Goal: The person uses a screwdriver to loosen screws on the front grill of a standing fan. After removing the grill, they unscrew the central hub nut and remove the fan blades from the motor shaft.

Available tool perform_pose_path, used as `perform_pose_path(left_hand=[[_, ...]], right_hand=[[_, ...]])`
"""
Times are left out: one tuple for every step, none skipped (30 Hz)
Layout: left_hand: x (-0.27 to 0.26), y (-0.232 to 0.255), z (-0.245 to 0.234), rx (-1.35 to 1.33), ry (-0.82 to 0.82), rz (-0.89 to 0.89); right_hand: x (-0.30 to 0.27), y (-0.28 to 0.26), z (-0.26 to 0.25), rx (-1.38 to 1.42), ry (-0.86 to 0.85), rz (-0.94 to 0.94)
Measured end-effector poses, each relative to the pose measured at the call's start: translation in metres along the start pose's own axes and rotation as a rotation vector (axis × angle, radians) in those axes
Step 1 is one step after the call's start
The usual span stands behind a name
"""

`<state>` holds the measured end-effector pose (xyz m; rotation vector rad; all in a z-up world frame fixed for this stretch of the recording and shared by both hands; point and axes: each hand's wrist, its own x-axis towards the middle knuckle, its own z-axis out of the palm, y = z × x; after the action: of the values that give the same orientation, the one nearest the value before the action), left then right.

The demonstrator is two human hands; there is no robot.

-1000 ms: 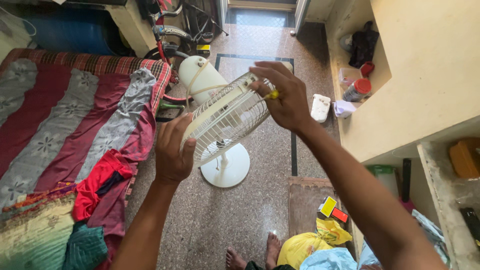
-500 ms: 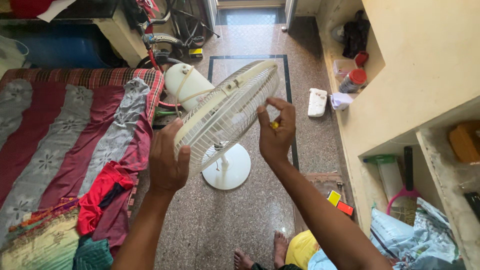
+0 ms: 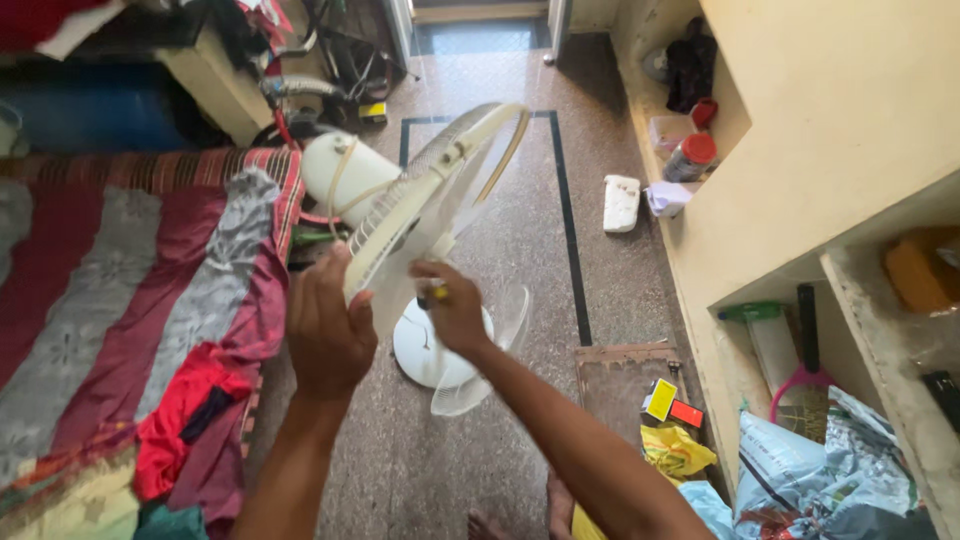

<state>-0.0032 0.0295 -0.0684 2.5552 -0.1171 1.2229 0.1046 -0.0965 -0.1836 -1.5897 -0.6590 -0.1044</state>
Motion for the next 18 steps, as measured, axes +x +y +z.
perform_pose_path(left_hand=[[-0.005, -0.003, -0.003, -0.008, -0.001, -0.004], [-0.016, -0.004, -0.006, -0.035, -0.019, 0.004], [-0.023, -0.006, -0.008, -0.064, -0.036, 0.011], [-0.022, -0.012, -0.005, -0.084, -0.022, 0.029], [-0.023, -0.016, -0.004, -0.084, 0.000, 0.032], [-0.027, -0.015, -0.003, -0.099, 0.001, 0.036], [-0.030, -0.015, -0.002, -0.114, 0.003, 0.039], [-0.032, -0.015, 0.000, -0.111, 0.001, 0.032], [-0.034, -0.014, 0.001, -0.108, -0.001, 0.025], [-0.031, -0.016, -0.001, -0.091, 0.008, 0.029], [-0.032, -0.012, -0.003, -0.077, -0.003, 0.028], [-0.027, -0.011, -0.006, -0.052, -0.003, 0.047], [-0.020, -0.012, -0.008, -0.027, -0.002, 0.065], [-0.017, -0.011, -0.011, -0.039, -0.011, 0.056], [-0.015, -0.012, -0.013, -0.051, -0.019, 0.047], [-0.014, -0.010, -0.013, -0.074, -0.034, 0.030], [-0.013, -0.009, -0.013, -0.078, -0.039, 0.033], [-0.010, -0.010, -0.013, -0.076, -0.032, 0.038]], right_hand=[[-0.005, 0.015, -0.011, 0.018, -0.017, -0.034], [-0.011, 0.030, -0.024, 0.012, -0.006, 0.175], [-0.018, 0.044, -0.038, 0.003, 0.002, 0.385], [-0.023, 0.054, -0.053, 0.054, 0.020, 0.411], [-0.023, 0.061, -0.068, 0.104, 0.039, 0.438], [-0.031, 0.065, -0.082, 0.125, 0.060, 0.458], [-0.039, 0.066, -0.095, 0.146, 0.081, 0.478], [-0.045, 0.067, -0.108, 0.164, 0.108, 0.490], [-0.055, 0.063, -0.121, 0.121, 0.106, 0.509], [-0.055, 0.056, -0.128, 0.088, 0.101, 0.511], [-0.054, 0.046, -0.133, 0.055, 0.096, 0.512], [-0.044, 0.037, -0.130, 0.067, 0.077, 0.498], [-0.034, 0.026, -0.128, 0.078, 0.058, 0.483], [-0.034, 0.014, -0.129, 0.080, 0.047, 0.491], [-0.027, 0.005, -0.126, 0.105, 0.052, 0.447], [-0.019, -0.001, -0.120, 0.120, 0.058, 0.414], [-0.012, -0.006, -0.117, 0.135, 0.064, 0.381], [-0.002, -0.011, -0.117, 0.135, 0.078, 0.396]])
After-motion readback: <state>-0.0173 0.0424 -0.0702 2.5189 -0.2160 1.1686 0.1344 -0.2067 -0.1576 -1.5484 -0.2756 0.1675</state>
